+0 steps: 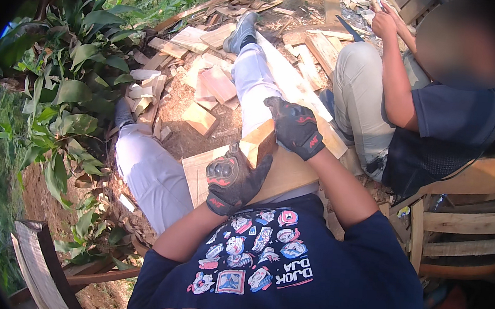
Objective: The person sits on the ground and sands a small rectangular block of wood using a sanding block. They rotate the block to sand multiple faces and edges, then place it down and pick up another piece to continue sanding.
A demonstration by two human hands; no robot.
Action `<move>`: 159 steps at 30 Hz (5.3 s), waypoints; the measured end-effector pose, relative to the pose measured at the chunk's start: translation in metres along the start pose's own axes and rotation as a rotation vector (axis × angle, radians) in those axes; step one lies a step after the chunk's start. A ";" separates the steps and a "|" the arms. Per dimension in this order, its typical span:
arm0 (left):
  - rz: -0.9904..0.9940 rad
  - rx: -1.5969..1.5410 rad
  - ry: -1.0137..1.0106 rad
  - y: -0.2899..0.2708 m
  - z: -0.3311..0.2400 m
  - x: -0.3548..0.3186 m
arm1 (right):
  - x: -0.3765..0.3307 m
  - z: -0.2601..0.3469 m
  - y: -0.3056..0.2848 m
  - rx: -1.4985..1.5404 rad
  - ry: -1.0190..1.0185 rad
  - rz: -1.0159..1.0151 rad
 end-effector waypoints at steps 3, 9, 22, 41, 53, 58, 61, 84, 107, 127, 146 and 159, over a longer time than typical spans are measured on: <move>-0.093 0.022 0.149 0.003 -0.001 -0.001 | -0.009 0.037 -0.015 0.166 -0.076 -0.018; -0.025 -0.050 0.016 -0.005 -0.002 0.000 | -0.006 -0.001 0.008 -0.068 0.023 0.083; 0.193 -0.122 -0.114 0.009 0.010 0.006 | -0.003 0.052 -0.026 0.016 -0.027 -0.045; 0.081 -0.097 -0.094 0.002 0.008 0.007 | 0.007 0.013 -0.003 -0.051 0.032 -0.023; 0.053 -0.030 -0.077 0.004 0.007 -0.001 | 0.005 0.007 0.002 -0.073 -0.022 -0.016; 0.020 -0.022 -0.045 -0.005 0.007 0.003 | -0.012 0.066 -0.025 0.046 -0.221 -0.077; 0.106 -0.022 -0.077 -0.004 0.007 0.004 | 0.007 0.027 -0.002 -0.037 -0.057 0.078; 0.318 -0.081 -0.188 0.002 0.023 0.013 | 0.020 0.010 -0.031 0.434 0.188 0.131; 0.359 -0.178 -0.176 0.003 0.031 0.029 | 0.009 -0.065 0.027 -0.013 0.297 0.083; 0.324 -0.241 -0.180 0.003 0.031 0.020 | 0.038 -0.038 0.028 0.382 0.230 -0.062; 0.340 -0.190 -0.107 0.006 0.019 0.029 | 0.023 -0.193 0.087 0.823 0.317 -0.298; 0.411 -0.124 -0.190 0.010 0.031 0.023 | 0.026 -0.105 0.052 1.572 0.465 -0.231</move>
Point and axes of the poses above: each hand's wrist, its own x-axis towards the middle knuckle, its own y-axis out of the palm, z = x × y, the point moved 8 cm from there along x, towards the middle knuckle, and after that the axes turned 7 degrees about x, right-handed, at the moved point
